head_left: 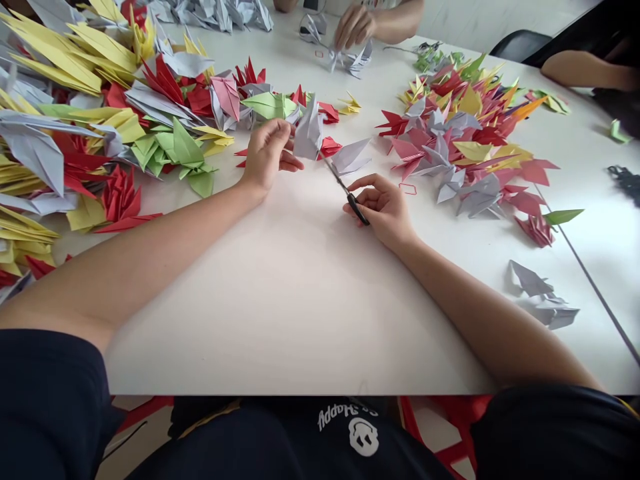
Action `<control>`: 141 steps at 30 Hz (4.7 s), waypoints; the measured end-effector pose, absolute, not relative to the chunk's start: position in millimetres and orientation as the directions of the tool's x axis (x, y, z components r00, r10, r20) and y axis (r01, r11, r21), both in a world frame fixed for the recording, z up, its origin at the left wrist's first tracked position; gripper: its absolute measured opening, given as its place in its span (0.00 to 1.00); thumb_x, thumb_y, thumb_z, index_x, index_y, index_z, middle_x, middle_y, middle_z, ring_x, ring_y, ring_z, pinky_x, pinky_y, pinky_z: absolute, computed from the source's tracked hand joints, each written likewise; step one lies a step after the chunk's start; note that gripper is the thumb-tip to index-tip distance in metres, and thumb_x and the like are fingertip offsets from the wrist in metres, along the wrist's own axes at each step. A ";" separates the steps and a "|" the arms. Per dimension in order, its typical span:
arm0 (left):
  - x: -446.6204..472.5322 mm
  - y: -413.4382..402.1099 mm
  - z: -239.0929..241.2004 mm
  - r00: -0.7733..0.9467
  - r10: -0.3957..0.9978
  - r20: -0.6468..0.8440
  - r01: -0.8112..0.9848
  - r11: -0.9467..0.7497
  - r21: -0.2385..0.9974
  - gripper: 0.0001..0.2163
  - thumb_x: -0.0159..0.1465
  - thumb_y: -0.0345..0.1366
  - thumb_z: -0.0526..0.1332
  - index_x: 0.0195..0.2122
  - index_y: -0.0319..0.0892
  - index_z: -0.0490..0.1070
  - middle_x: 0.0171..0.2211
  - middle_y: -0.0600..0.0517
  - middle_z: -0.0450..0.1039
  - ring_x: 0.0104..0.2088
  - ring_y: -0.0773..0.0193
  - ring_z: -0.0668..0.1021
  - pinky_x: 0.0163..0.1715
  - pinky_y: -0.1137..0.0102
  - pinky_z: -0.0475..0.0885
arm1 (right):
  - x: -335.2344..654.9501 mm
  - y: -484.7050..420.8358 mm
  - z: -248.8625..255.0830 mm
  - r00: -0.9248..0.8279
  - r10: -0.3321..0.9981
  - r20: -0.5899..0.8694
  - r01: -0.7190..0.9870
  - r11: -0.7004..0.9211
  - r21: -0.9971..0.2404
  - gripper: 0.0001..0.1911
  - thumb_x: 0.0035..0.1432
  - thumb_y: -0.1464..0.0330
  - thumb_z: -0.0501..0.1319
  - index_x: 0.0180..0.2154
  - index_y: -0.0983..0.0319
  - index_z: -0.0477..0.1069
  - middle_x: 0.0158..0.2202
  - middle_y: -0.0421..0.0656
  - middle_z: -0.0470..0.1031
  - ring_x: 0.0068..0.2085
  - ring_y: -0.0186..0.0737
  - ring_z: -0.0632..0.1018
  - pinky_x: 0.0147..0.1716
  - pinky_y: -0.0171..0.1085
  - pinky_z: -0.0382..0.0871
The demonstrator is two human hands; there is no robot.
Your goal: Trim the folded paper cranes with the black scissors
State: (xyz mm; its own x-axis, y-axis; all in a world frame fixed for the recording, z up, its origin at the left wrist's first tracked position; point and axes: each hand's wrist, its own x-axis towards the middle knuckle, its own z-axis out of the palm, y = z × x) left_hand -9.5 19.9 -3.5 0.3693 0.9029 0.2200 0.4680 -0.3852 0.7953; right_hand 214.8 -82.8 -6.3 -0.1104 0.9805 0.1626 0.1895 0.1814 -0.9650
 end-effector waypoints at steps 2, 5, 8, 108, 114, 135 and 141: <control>-10.0 19.9 -5.2 0.441 0.862 0.250 0.563 -0.483 0.670 0.38 0.39 0.77 0.32 0.38 0.69 0.70 0.33 0.60 0.77 0.50 0.54 0.74 0.37 0.50 0.72 | 216.4 -80.9 -8.1 -0.001 0.974 0.225 0.138 0.223 -0.965 0.18 0.48 0.57 0.71 0.37 0.55 0.69 0.23 0.35 0.69 0.23 0.33 0.73 0.19 0.33 0.67; -9.7 16.4 -4.9 0.524 0.794 0.308 0.660 -0.607 0.442 0.37 0.40 0.78 0.38 0.41 0.68 0.69 0.34 0.60 0.76 0.54 0.55 0.69 0.43 0.50 0.70 | 224.5 -72.4 -14.8 0.199 0.942 0.270 0.062 0.263 -0.963 0.20 0.51 0.50 0.68 0.38 0.52 0.65 0.24 0.34 0.68 0.23 0.34 0.73 0.16 0.32 0.64; -8.9 6.3 1.0 0.386 0.788 0.480 0.691 -0.592 0.416 0.28 0.56 0.68 0.41 0.49 0.65 0.68 0.43 0.59 0.75 0.52 0.57 0.70 0.45 0.50 0.69 | 235.2 -62.0 -22.8 0.339 0.912 0.230 0.000 0.244 -0.970 0.23 0.54 0.43 0.62 0.38 0.52 0.60 0.24 0.34 0.68 0.22 0.35 0.74 0.12 0.31 0.59; -6.4 19.5 -23.3 0.403 0.684 0.608 0.342 -0.729 0.593 0.12 0.69 0.51 0.53 0.45 0.50 0.62 0.35 0.49 0.73 0.35 0.57 0.78 0.36 0.62 0.73 | 218.0 -81.1 -5.5 -0.139 0.973 0.185 0.149 0.205 -0.967 0.16 0.50 0.60 0.70 0.32 0.58 0.64 0.26 0.38 0.73 0.27 0.34 0.77 0.18 0.30 0.69; -4.4 18.5 -22.1 0.412 0.676 0.611 0.329 -0.735 0.593 0.14 0.70 0.52 0.53 0.45 0.47 0.64 0.37 0.48 0.74 0.38 0.57 0.78 0.39 0.63 0.74 | 218.5 -80.5 -6.9 -0.146 0.973 0.180 0.154 0.202 -0.967 0.17 0.50 0.59 0.70 0.32 0.58 0.64 0.26 0.38 0.73 0.27 0.34 0.77 0.18 0.30 0.69; -3.3 15.0 -13.3 0.319 0.784 0.532 0.298 -0.616 0.729 0.16 0.67 0.56 0.56 0.37 0.48 0.67 0.29 0.51 0.76 0.27 0.62 0.79 0.24 0.69 0.72 | 219.0 -80.3 -9.9 -0.181 0.973 0.145 0.218 0.183 -0.959 0.18 0.51 0.56 0.70 0.33 0.58 0.64 0.24 0.36 0.70 0.21 0.32 0.73 0.19 0.32 0.71; -3.9 17.3 -12.6 0.293 0.780 0.553 0.320 -0.625 0.712 0.16 0.68 0.54 0.55 0.34 0.48 0.69 0.28 0.51 0.76 0.30 0.59 0.79 0.26 0.66 0.73 | 218.9 -81.4 -8.8 -0.198 0.969 0.148 0.224 0.192 -0.955 0.18 0.51 0.57 0.70 0.33 0.58 0.65 0.24 0.36 0.70 0.21 0.31 0.72 0.19 0.31 0.71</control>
State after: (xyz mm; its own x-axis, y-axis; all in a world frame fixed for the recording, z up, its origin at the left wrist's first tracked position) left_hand -3.9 17.3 -12.6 0.2929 0.7800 0.5530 0.3205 -0.6250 0.7118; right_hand 218.9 -81.4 -8.8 -0.1985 0.9688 0.1485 0.2240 0.1923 -0.9554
